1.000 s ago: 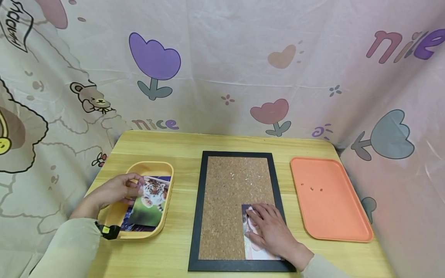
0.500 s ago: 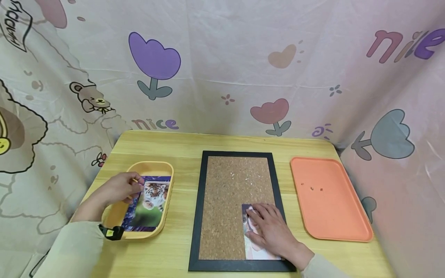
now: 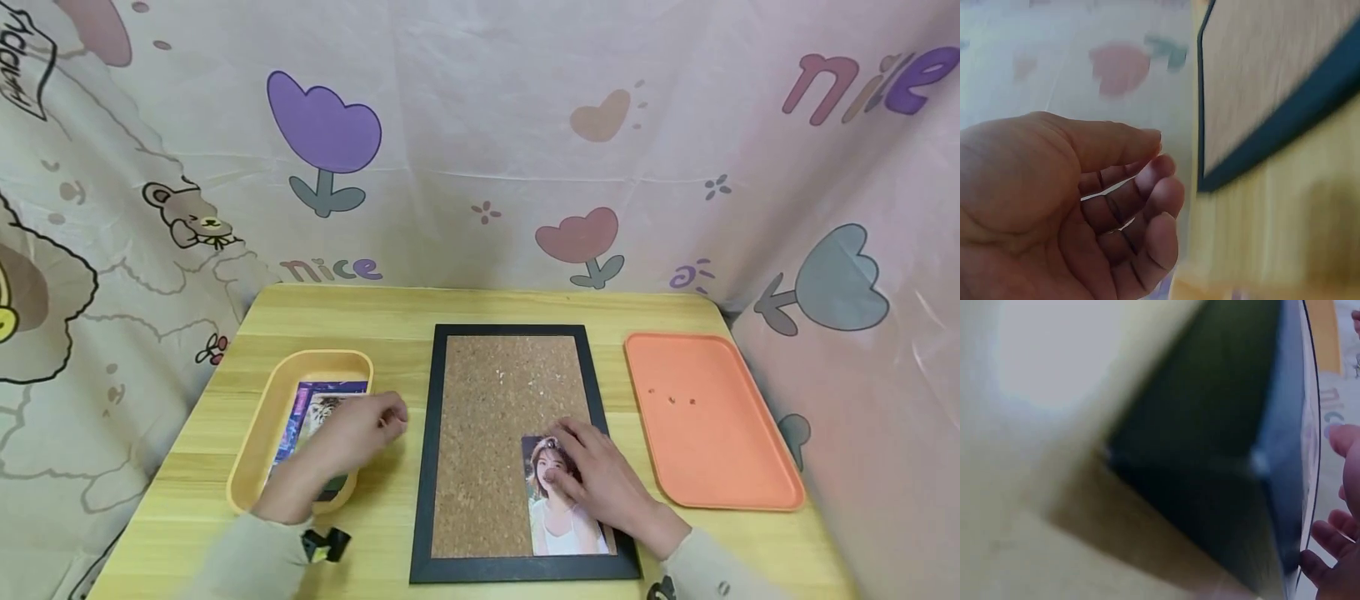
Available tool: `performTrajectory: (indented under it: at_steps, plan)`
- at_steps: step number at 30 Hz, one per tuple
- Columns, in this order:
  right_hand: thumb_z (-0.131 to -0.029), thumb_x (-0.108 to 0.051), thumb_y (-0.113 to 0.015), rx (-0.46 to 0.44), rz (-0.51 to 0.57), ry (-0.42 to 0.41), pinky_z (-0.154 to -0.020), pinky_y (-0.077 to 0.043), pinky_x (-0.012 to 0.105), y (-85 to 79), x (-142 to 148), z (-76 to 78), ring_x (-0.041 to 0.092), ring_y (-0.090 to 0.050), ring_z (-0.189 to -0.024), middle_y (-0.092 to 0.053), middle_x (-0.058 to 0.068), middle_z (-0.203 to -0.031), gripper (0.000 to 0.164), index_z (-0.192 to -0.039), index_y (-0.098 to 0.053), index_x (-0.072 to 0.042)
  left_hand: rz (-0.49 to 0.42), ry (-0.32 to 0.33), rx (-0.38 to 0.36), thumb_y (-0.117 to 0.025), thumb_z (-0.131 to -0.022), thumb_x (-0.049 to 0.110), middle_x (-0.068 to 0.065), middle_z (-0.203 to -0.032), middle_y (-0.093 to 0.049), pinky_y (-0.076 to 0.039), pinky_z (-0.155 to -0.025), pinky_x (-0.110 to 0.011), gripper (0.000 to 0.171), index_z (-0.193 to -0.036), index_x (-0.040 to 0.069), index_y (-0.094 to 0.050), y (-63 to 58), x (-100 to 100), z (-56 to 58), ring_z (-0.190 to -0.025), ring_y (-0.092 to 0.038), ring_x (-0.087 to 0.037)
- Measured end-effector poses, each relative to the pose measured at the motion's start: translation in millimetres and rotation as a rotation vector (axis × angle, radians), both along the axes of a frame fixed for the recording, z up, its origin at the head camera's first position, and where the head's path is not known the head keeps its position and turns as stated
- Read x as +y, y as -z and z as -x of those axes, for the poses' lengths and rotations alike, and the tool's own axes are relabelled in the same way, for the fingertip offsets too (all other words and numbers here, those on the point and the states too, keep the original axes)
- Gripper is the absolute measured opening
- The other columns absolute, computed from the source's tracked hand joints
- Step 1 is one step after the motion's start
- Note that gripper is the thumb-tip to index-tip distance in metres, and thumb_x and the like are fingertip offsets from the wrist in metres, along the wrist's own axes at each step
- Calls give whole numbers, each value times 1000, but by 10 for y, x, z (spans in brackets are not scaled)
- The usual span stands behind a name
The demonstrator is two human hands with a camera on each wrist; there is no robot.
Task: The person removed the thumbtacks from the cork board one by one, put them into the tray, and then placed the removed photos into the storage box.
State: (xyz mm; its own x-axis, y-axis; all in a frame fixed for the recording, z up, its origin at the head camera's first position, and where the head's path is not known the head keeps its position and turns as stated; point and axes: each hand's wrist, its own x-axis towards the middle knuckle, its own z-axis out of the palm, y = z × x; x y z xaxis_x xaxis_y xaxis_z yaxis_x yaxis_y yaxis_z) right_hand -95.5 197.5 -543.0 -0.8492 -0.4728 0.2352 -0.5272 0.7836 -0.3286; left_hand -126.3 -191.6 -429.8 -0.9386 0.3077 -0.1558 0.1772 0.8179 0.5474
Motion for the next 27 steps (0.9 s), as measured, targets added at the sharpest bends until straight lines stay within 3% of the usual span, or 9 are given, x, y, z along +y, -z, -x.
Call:
performTrajectory:
  at_steps: [6,10,12,15,21,24,27]
  plan:
    - [-92,-23,-84,80,45,65,-101,-51,51,-41,76,110,30,-63,-120,-65,11,-130,49,-134,-68,-5,2,122,81,-70,-99,14,10,-82,-64,-53,-69,-30,3,-97,15,-72,254,637,-158,-75,-58,-9]
    - [-90,-17,-84,106,70,105,-98,-52,51,-23,81,143,29,-64,-114,-68,11,-123,47,-132,-69,-3,13,199,125,-71,-98,18,6,-95,-71,-56,-93,-41,5,-98,16,-75,452,1009,-256,-94,-65,-15]
    - [-90,-15,-84,99,89,124,-97,-52,51,-5,74,147,29,-64,-113,-69,11,-122,46,-132,-70,-3,38,229,123,-71,-100,26,4,-106,-73,-52,-107,-45,12,-104,16,-76,550,1169,-303,-107,-66,-18]
    - [-90,-14,-85,78,121,153,-96,-50,51,25,54,139,29,-64,-112,-70,10,-120,44,-131,-71,-5,95,275,133,-72,-100,38,0,-122,-71,-44,-118,-47,29,-118,15,-75,675,1371,-354,-124,-63,-21]
    - [-89,-14,-85,47,149,179,-89,-46,45,78,-9,113,26,-64,-109,-70,4,-113,35,-121,-73,-9,224,312,115,-72,-91,66,-11,-165,-44,-34,-121,-66,87,-156,13,-51,826,1588,-392,-158,-33,-35]
    - [-89,-14,-85,42,146,186,-86,-43,42,95,-23,112,23,-63,-106,-69,2,-110,30,-116,-74,-11,267,330,64,-71,-82,78,-12,-175,-26,-24,-123,-72,112,-165,13,-35,877,1619,-393,-163,-16,-37]
    - [-89,-13,-86,33,151,195,-85,-43,42,91,-25,120,23,-62,-104,-69,1,-108,26,-113,-74,-12,290,351,32,-70,-77,83,-11,-178,-15,-16,-125,-74,123,-169,13,-25,908,1623,-401,-165,-7,-36]
